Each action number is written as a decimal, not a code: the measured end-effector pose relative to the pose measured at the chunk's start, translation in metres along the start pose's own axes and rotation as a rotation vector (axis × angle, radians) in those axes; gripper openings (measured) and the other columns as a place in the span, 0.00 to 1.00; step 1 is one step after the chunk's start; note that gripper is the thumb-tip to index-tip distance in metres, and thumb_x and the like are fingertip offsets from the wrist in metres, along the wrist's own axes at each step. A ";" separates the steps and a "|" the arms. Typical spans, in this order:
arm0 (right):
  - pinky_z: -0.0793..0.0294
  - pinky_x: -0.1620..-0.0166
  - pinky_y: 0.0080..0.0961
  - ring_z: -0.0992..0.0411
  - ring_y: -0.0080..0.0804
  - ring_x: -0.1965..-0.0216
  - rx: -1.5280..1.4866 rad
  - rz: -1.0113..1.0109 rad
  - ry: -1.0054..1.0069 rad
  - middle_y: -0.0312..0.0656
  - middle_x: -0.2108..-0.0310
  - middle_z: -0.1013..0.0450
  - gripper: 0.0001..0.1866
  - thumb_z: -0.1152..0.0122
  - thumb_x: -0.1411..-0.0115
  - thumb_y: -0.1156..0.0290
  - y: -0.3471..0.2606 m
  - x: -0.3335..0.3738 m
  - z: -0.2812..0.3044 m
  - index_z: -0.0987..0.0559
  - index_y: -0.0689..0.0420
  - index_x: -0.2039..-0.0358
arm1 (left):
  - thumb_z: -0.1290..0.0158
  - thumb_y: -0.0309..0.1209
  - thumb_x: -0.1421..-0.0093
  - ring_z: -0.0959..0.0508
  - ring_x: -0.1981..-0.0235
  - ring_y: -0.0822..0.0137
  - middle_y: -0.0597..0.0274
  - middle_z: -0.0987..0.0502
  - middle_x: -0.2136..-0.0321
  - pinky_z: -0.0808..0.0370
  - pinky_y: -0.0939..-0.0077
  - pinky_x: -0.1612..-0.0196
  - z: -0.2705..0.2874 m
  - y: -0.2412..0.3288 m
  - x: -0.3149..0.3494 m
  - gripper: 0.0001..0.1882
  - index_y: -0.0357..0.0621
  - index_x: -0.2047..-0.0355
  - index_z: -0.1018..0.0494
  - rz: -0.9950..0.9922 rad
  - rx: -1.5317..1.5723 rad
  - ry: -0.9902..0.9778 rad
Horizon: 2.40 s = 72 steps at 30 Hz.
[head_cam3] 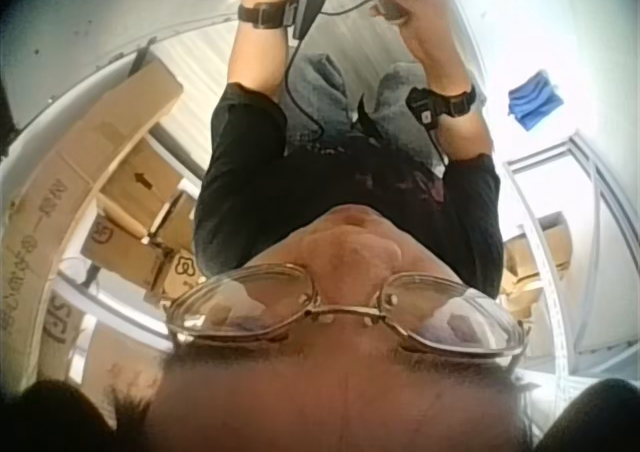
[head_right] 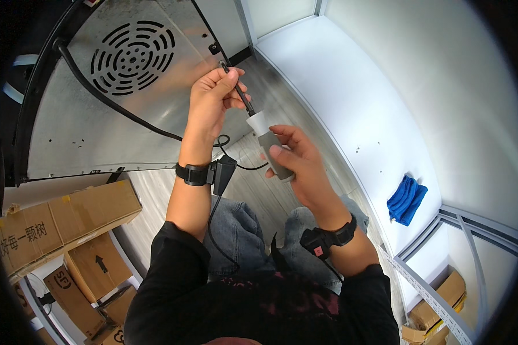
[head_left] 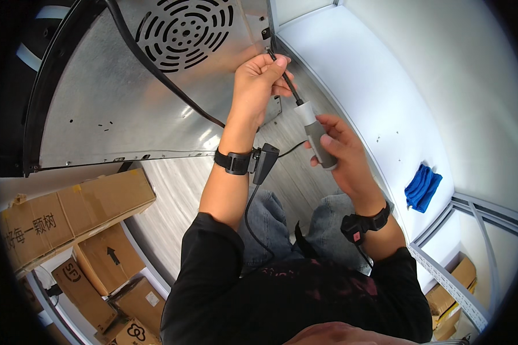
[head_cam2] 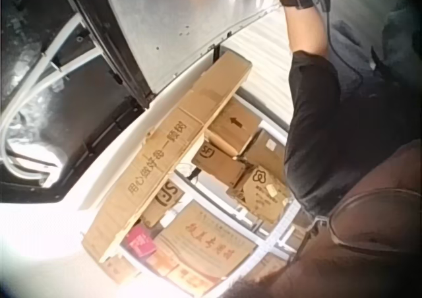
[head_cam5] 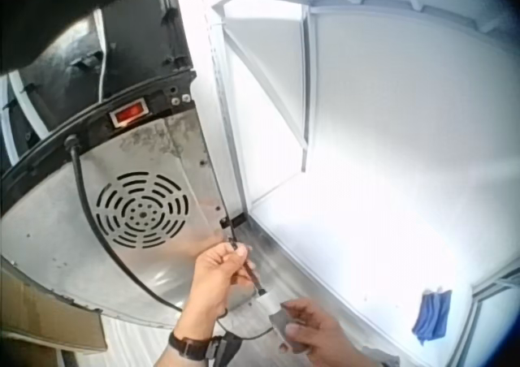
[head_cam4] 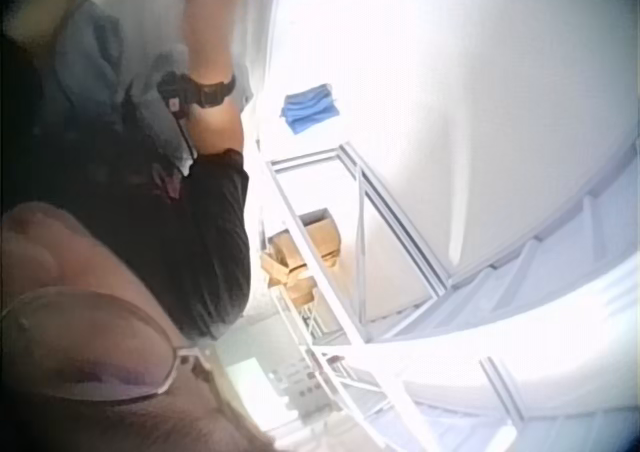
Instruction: The person uses a screwdriver to remove screws from the back panel of a wall-mounted electronic device. They then detach the back panel and continue to remove screws from the main unit.
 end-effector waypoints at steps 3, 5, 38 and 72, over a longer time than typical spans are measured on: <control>0.27 0.70 0.21 0.29 0.30 0.59 -0.254 -0.224 -0.188 0.42 0.59 0.33 0.23 0.46 0.43 0.72 0.008 0.004 -0.014 0.35 0.62 0.48 | 0.52 0.33 0.37 0.22 0.78 0.71 0.62 0.24 0.77 0.26 0.84 0.78 -0.001 0.001 0.000 0.11 0.36 0.63 0.27 0.012 0.037 -0.015; 0.27 0.71 0.21 0.29 0.28 0.60 -0.181 -0.204 -0.115 0.42 0.61 0.32 0.23 0.45 0.44 0.72 0.008 0.003 -0.006 0.35 0.63 0.47 | 0.53 0.32 0.37 0.21 0.78 0.70 0.62 0.24 0.77 0.26 0.84 0.77 -0.002 0.002 0.000 0.11 0.36 0.63 0.28 0.028 0.060 -0.015; 0.36 0.79 0.16 0.30 0.23 0.78 0.084 -0.141 0.061 0.42 0.71 0.27 0.21 0.53 0.44 0.69 0.007 0.008 0.031 0.34 0.62 0.50 | 0.64 0.34 0.33 0.19 0.74 0.59 0.49 0.22 0.70 0.20 0.76 0.73 -0.003 -0.002 0.002 0.17 0.32 0.59 0.30 -0.007 0.101 -0.029; 0.38 0.84 0.17 0.33 0.24 0.84 -0.119 -0.038 0.658 0.42 0.78 0.28 0.17 0.51 0.48 0.64 0.091 0.177 0.410 0.33 0.59 0.59 | 0.47 0.28 0.42 0.30 0.78 0.74 0.66 0.24 0.76 0.30 0.78 0.71 -0.241 -0.349 0.025 0.07 0.38 0.67 0.23 0.085 -0.580 -0.258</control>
Point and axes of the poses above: each hand's wrist, its own x-axis away from the middle knuckle, its own z-axis out of the back of the hand, y = z × x, the point moved 10 cm from there along -x, towards the middle knuckle
